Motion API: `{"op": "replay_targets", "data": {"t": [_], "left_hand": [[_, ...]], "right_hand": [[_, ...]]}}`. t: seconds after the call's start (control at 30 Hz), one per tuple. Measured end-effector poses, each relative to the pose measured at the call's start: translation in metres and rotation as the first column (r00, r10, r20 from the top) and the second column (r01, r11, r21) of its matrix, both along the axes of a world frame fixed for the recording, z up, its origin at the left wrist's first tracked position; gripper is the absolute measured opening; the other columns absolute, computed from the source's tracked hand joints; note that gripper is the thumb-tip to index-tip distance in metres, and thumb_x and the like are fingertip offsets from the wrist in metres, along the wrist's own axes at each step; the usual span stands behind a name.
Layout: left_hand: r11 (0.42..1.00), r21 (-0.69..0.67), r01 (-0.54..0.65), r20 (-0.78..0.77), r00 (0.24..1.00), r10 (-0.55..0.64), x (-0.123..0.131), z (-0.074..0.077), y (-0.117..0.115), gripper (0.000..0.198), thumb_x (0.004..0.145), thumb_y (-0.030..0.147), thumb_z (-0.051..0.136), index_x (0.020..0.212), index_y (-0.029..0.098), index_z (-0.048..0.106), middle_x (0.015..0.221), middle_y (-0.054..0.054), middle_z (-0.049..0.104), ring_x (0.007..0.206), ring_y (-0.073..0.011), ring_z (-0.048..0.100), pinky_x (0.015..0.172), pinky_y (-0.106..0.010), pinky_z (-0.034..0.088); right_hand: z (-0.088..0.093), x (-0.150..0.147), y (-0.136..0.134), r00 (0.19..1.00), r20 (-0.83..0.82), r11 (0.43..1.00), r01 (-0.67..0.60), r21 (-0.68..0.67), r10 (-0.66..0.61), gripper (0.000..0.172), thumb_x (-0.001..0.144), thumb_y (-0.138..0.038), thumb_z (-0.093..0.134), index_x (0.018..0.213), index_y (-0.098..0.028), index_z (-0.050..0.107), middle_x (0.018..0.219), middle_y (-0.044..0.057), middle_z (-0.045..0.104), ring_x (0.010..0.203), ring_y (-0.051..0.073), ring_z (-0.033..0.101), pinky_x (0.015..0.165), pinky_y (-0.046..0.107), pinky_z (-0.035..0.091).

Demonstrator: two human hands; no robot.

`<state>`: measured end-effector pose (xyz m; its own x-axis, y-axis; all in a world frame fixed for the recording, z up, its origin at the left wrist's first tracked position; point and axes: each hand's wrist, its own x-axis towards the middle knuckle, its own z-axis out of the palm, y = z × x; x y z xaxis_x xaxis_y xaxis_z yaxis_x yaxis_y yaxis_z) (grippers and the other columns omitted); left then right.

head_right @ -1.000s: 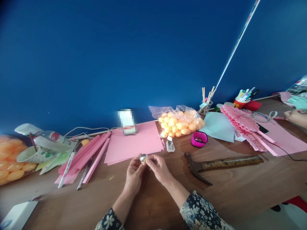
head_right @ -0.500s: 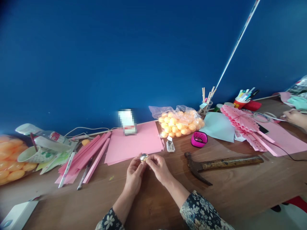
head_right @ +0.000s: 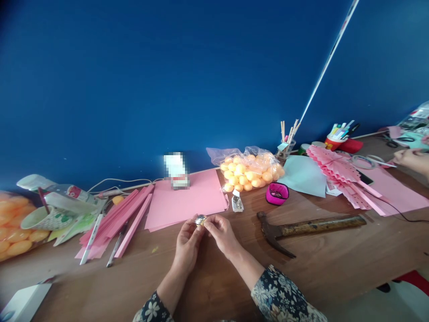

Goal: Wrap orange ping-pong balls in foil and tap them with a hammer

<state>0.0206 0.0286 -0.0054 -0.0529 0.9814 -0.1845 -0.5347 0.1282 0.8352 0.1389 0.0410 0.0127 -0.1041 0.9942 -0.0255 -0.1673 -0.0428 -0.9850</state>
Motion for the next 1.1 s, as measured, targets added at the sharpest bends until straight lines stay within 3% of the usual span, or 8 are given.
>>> {"op": "replay_targets", "data": {"t": [1.1], "left_hand": [[1.000,0.005,0.025,-0.003,1.000,-0.025,-0.0016,-0.0009,-0.0014,0.039,0.073,0.022,0.063,0.111,0.022,0.054,0.110,-0.006,0.060,0.105,-0.0184,0.054,0.093,-0.033,0.040]], "right_hand": [[0.0019,0.0003,-0.0004,1.000,-0.012,1.000,-0.022,-0.012,0.022,0.018,0.079,-0.032,0.058,0.070,-0.016,0.057,0.062,-0.002,0.055,0.057,0.010,0.046,0.054,0.023,0.038]]}}
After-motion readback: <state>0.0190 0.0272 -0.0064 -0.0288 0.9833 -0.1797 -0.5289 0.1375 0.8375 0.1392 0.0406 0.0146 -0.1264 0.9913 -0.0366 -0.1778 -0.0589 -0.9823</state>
